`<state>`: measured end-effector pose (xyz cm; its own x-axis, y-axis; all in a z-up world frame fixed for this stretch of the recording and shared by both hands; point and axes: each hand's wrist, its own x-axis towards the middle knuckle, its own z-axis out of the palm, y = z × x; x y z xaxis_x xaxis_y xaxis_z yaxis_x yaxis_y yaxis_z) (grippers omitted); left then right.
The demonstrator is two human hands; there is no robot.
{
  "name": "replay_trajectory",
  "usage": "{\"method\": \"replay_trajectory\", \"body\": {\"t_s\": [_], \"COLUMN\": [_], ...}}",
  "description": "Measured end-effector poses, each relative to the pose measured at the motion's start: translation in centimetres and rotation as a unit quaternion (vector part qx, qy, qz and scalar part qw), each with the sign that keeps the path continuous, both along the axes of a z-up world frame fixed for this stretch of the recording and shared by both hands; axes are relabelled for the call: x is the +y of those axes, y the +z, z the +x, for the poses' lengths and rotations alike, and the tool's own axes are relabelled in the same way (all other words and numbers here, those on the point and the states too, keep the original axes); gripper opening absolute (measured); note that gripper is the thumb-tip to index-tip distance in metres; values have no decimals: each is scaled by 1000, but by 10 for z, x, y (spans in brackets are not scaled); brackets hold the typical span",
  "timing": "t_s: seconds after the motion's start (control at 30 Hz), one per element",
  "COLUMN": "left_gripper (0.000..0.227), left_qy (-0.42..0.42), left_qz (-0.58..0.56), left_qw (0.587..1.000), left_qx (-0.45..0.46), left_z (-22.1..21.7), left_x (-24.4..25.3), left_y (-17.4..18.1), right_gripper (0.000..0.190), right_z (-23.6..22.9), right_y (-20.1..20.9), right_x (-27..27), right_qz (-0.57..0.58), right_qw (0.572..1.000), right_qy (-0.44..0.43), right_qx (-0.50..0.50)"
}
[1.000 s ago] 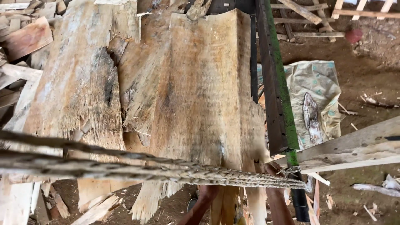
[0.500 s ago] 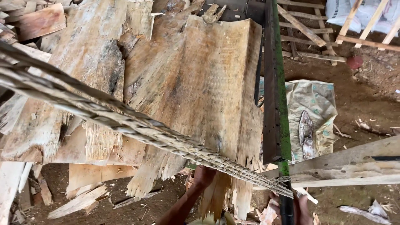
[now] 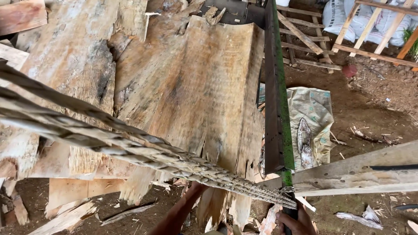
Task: Trimming and sorting thin wooden veneer sheets using a manual shear machine in a workshop.
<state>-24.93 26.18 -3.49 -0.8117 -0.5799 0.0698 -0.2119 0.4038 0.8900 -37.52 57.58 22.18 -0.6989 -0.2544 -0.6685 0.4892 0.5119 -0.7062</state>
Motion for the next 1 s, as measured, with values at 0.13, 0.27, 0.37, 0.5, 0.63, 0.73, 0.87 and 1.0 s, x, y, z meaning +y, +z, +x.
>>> {"method": "replay_trajectory", "body": {"t_s": [0.13,0.27,0.37,0.5,0.63,0.73,0.87,1.0], "left_gripper": [38,44,48,52,45,36,35,31], "left_qy": [18,26,33,49,62,75,74,100], "left_qz": [13,29,36,115,-5,20,84,3], "left_qw": [998,991,985,981,990,986,981,991], "left_qx": [-53,-125,-168,-148,-123,-145,-160,-86], "left_z": [-32,-41,-61,-74,-89,-103,-96,-102], "left_x": [-10,-14,-25,-30,-30,-28,-27,-21], "left_y": [11,21,32,36,-1,-4,9,-35], "right_gripper": [79,78,79,79,70,63,55,56], "right_z": [-24,-1,-17,-21,-6,12,21,21], "right_y": [-20,30,-23,-29,-36,-43,-72,-107], "right_x": [19,-7,17,18,14,13,6,8], "right_qz": [-11,-12,1,-12,-6,9,12,-42], "right_qw": [998,998,996,995,997,996,993,996], "right_qy": [35,37,65,77,45,24,5,-26], "right_qx": [45,52,52,58,68,81,115,79]}}
